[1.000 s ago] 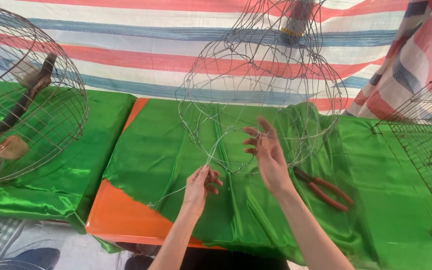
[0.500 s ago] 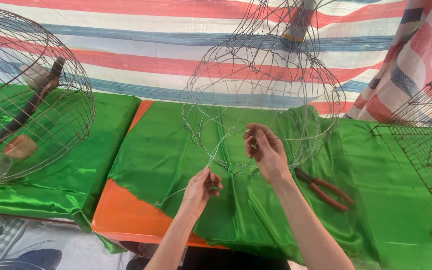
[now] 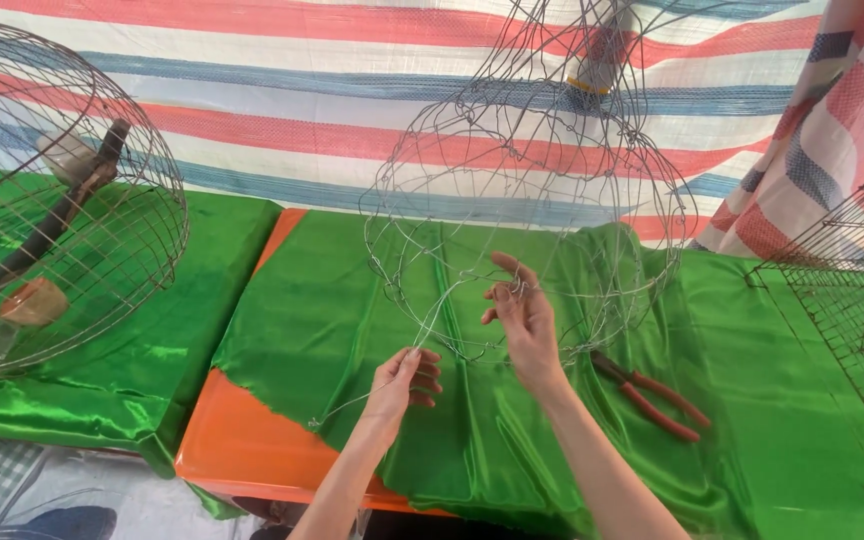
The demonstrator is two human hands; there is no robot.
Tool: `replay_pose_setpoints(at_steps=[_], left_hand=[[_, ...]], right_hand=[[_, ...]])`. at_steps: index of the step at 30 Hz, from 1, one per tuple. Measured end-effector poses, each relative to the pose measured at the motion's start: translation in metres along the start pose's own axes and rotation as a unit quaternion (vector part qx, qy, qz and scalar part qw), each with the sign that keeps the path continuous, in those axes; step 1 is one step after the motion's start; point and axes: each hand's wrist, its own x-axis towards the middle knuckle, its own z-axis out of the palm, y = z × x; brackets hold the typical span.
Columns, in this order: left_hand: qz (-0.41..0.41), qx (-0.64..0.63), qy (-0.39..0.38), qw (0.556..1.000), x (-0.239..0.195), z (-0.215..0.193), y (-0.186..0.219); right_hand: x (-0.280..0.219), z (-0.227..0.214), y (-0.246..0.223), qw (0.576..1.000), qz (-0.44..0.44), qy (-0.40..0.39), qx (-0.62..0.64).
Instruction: Manually securing wire mesh to a frame by twisting thin wires at junctions to assemble a cage.
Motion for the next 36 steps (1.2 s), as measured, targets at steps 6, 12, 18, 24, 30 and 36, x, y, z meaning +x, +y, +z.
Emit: replay_pose_setpoints(at_steps=[6,12,18,24,30,36], left_hand=[[-0.029,0.005,-0.032,0.999,-0.006,-0.001,0.019],[-0.029,-0.004,-0.042,0.999,-0.008,0.001,0.028],[-0.008,-0.016,-0.031,0.999,-0.002,0.0,0.023],[-0.008,0.008,0.029,1.0,-0.004,0.005,0.031],[0.014,0.231,0.05,0.972,-0.028,0.023,0.053],[-0.011,0.602,-0.06,0.796,-0.081,0.043,0.072]], right_hand=[[-0.001,0.012,0.001,0.996,-0.069,-0.008,0.047],[0.003,0.014,-0.002,0.995,-0.079,-0.035,0.057],[0.006,0.015,-0.001,0.993,-0.084,-0.037,0.076],[0.008,0.014,-0.004,0.994,-0.078,-0.023,0.077],[0.011,0.01,-0.003,0.995,-0.08,-0.018,0.064],[0.01,0.007,0.001,0.994,-0.08,-0.037,0.066]])
